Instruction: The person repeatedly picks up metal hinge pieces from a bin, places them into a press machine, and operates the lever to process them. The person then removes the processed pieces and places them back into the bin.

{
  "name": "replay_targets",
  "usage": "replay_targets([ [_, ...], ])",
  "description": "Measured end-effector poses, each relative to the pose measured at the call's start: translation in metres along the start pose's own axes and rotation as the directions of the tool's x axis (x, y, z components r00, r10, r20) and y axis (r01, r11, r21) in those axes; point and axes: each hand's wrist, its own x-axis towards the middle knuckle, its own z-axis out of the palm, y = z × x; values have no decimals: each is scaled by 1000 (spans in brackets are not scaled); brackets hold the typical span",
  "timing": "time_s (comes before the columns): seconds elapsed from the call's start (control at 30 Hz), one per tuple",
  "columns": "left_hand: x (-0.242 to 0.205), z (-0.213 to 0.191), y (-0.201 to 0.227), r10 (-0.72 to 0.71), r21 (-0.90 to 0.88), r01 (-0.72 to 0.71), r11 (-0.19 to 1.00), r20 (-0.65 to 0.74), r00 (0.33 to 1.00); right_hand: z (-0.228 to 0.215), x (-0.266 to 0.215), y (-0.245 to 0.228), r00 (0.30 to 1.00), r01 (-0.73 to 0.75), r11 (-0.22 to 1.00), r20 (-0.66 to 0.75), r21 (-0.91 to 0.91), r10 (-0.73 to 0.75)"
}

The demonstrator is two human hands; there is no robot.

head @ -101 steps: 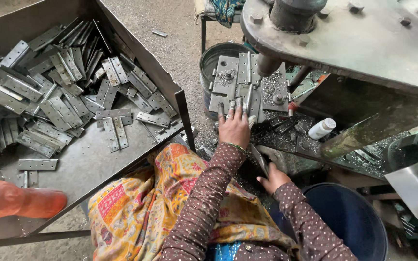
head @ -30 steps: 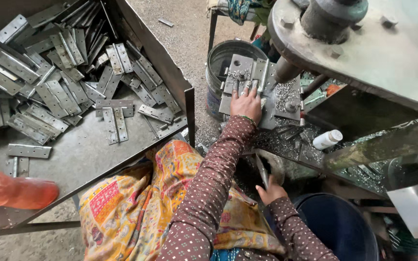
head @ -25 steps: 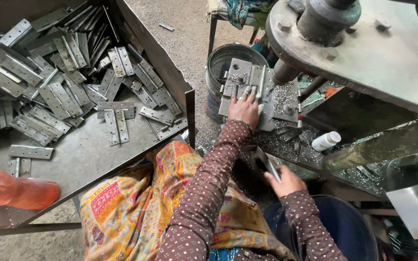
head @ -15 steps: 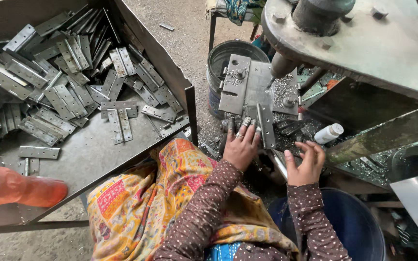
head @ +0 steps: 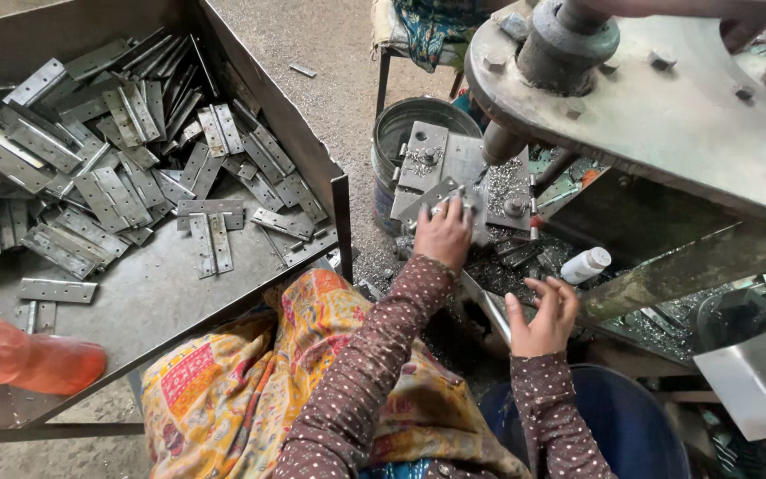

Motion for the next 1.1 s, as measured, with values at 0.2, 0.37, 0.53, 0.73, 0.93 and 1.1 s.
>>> replay_targets([
  [0.2, -33, -4, -19, -182, -87, 178, 980, -40, 982, 0, -6, 1, 999, -20, 1000, 37, 24, 19],
  [0.37, -33, -24, -3, -97, -199, 128, 971, 160, 982, 4, 0, 4, 998, 25, 999, 54, -34, -23],
  [0.53, -20, -42, -5, -96, -203, 137, 970, 202, 975, 11, -6, 18, 970, 38, 979, 242, -198, 11],
  [0.73, -45, -58, -7, -57, -191, 88, 978, 163, 985, 27, -3, 39, 599, -145, 883, 671, -446, 437],
  [0.93, -32, -32, -1, -75, -274, 99, 957, 98, 992, 29, 21, 34, 495, -111, 865, 727, -489, 475],
  [1.1, -4, -22, 0, -95, -279, 103, 955, 39, 995, 19, 29, 9, 503, -138, 874, 727, -466, 467],
])
